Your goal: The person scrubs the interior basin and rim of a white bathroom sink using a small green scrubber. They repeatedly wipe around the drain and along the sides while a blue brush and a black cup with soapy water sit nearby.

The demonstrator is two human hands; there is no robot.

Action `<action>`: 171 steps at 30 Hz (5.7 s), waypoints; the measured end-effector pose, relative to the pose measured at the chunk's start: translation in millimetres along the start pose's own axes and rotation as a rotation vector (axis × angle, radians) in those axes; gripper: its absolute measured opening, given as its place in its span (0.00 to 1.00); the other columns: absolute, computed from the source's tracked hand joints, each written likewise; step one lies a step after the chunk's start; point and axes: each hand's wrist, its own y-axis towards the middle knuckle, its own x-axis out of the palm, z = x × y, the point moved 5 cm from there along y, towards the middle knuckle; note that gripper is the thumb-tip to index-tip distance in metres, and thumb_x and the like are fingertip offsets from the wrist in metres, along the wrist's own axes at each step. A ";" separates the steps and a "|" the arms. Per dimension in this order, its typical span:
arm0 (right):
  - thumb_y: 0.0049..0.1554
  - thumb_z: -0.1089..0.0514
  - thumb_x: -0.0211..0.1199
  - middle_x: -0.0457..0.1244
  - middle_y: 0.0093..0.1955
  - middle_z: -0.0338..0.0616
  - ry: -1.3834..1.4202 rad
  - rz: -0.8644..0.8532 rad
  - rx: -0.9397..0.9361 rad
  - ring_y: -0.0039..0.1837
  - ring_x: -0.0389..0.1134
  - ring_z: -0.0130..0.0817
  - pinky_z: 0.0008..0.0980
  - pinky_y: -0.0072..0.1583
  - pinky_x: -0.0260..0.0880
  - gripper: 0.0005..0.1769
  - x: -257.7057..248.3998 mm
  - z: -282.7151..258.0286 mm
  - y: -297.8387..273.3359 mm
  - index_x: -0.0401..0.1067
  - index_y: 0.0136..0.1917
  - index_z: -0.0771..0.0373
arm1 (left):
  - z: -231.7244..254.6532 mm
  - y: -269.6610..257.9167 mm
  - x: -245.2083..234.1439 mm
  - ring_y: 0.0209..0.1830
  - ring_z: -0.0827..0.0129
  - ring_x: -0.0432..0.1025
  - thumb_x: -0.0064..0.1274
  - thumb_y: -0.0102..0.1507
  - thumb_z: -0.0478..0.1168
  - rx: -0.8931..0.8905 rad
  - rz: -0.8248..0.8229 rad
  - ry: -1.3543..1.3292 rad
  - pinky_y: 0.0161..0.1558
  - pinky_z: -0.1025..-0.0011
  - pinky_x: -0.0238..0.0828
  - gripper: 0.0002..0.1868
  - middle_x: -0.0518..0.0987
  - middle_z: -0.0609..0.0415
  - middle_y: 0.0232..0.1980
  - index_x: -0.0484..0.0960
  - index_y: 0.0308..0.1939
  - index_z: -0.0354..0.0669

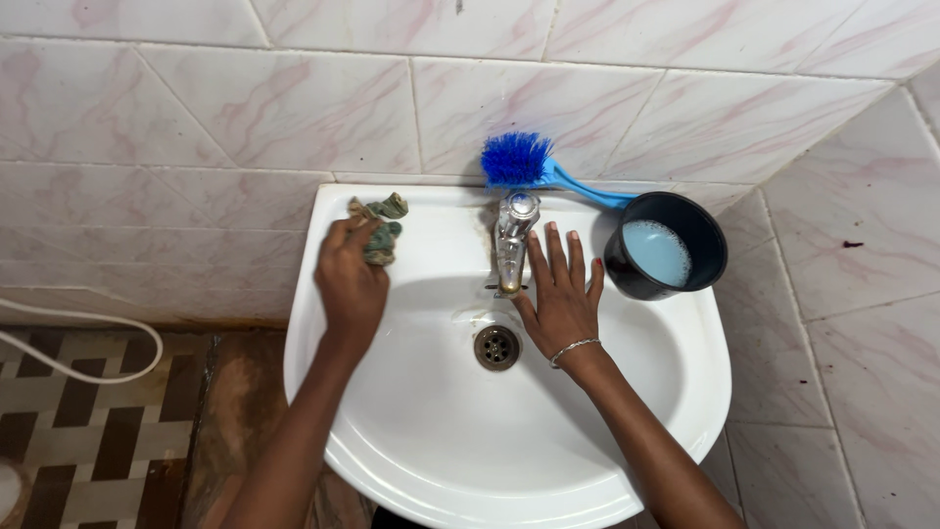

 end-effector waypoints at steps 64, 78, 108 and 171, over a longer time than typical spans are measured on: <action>0.66 0.44 0.44 0.38 0.86 0.43 0.035 0.095 -0.055 0.85 0.36 0.44 0.54 0.78 0.35 0.37 -3.2 12.6 -9.3 0.42 0.84 0.53 | -25.6 1.0 -33.2 0.76 0.33 0.57 0.53 0.56 0.27 0.110 -0.177 0.360 0.73 0.33 0.45 0.22 0.73 0.38 0.68 0.76 0.55 0.39; 0.66 0.44 0.44 0.39 0.86 0.43 0.064 0.091 -0.092 0.85 0.36 0.44 0.52 0.78 0.35 0.36 -7.6 13.2 -10.2 0.44 0.84 0.53 | -2.4 -74.8 -78.8 0.77 0.33 0.50 0.51 0.52 0.23 -0.182 -0.310 0.254 0.68 0.40 0.54 0.31 0.55 0.29 0.78 0.70 0.60 0.36; 0.61 0.47 0.55 0.38 0.86 0.43 0.030 0.055 -0.095 0.84 0.37 0.45 0.53 0.77 0.38 0.42 -16.6 10.4 -8.4 0.42 0.83 0.53 | -37.2 20.2 17.0 0.81 0.33 0.48 0.48 0.56 0.23 -0.094 -0.085 0.316 0.73 0.33 0.45 0.37 0.55 0.29 0.79 0.60 0.71 0.30; 0.58 0.48 0.60 0.38 0.86 0.44 0.033 0.080 -0.104 0.85 0.34 0.46 0.52 0.77 0.35 0.46 -13.5 5.9 -6.3 0.42 0.83 0.53 | -9.3 -49.1 -35.5 0.76 0.48 0.59 0.52 0.47 0.19 0.127 -0.325 0.180 0.75 0.47 0.50 0.41 0.70 0.43 0.73 0.74 0.66 0.43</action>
